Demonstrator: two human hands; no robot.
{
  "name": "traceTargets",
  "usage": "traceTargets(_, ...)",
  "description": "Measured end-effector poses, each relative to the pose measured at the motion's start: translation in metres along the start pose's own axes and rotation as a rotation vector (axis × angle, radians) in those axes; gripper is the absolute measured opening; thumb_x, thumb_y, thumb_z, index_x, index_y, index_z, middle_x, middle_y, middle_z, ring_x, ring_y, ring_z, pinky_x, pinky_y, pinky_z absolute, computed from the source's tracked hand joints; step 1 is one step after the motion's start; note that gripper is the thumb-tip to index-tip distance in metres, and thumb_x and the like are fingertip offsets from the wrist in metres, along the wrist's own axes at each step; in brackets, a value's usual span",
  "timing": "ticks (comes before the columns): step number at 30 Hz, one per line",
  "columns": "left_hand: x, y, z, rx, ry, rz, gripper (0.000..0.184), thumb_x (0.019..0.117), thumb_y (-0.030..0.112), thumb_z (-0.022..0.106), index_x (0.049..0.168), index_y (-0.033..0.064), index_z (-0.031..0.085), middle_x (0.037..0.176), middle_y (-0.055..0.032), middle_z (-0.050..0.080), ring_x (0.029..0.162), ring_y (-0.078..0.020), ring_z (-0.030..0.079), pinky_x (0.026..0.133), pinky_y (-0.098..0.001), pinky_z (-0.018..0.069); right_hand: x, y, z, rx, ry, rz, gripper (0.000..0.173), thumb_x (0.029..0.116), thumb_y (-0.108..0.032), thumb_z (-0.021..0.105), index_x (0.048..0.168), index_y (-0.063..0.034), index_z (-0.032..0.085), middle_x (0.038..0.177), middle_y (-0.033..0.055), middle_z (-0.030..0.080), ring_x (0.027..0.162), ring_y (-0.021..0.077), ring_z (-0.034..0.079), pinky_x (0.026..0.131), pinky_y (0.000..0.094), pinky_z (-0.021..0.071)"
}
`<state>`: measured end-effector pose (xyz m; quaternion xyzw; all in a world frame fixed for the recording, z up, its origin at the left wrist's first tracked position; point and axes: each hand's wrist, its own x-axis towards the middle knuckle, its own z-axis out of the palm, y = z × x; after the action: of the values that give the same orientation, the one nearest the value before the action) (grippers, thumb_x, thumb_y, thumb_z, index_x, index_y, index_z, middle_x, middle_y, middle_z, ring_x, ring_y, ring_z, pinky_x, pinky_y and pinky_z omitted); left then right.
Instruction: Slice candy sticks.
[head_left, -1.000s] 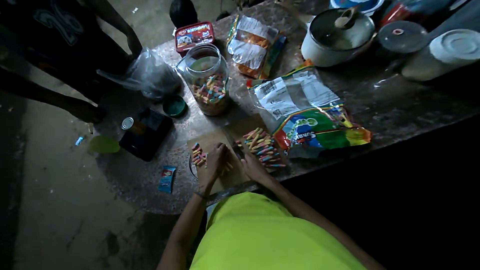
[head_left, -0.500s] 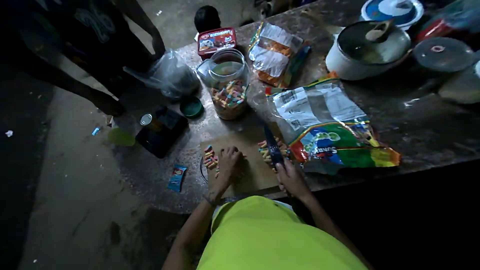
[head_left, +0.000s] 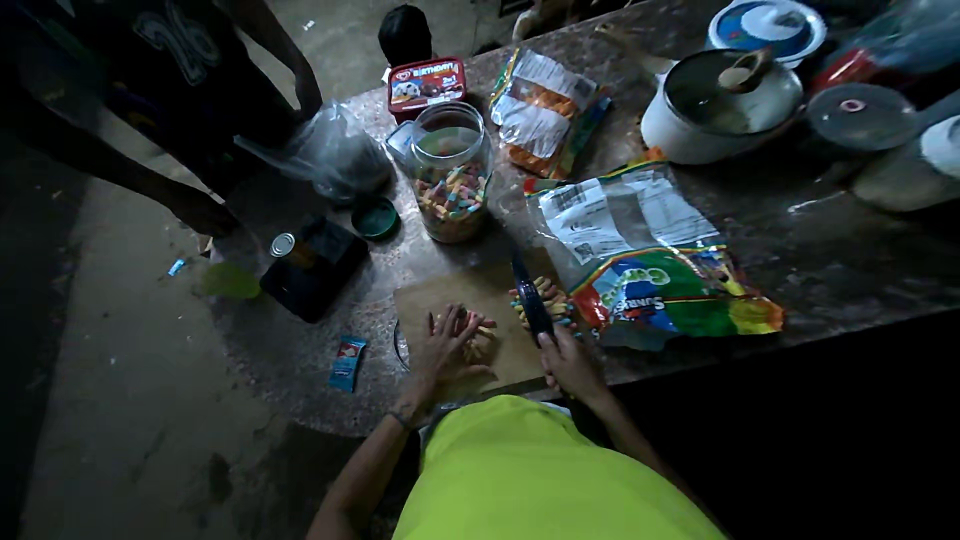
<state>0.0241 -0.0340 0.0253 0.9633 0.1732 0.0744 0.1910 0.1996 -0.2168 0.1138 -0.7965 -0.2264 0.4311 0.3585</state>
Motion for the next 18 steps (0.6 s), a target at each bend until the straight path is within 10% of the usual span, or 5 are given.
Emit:
traceTargets(6, 0.019, 0.004, 0.011, 0.043, 0.139, 0.088, 0.033, 0.0945, 0.031, 0.068, 0.126, 0.0226, 0.072, 0.141, -0.0115, 0.063, 0.130, -0.0375, 0.058, 0.106, -0.0640, 0.0397, 0.001, 0.009, 0.006, 0.014, 0.012, -0.022, 0.041, 0.1134, -0.024, 0.036, 0.143, 0.0036, 0.042, 0.071, 0.0089, 0.053, 0.052, 0.0179, 0.057, 0.053, 0.0350, 0.0551)
traceTargets(18, 0.047, 0.007, -0.006, -0.168, 0.256, 0.186, 0.026, 0.0975, 0.023, 0.067, 0.091, -0.0006, 0.075, 0.098, -0.0180, 0.073, 0.087, -0.0307, 0.073, 0.078, -0.0423, 0.0600, 0.001, 0.011, 0.003, 0.005, 0.034, -0.043, 0.041, 0.1136, -0.024, 0.034, 0.143, 0.0037, 0.042, 0.071, 0.0089, 0.053, 0.053, 0.0183, 0.058, 0.053, 0.0350, 0.0549)
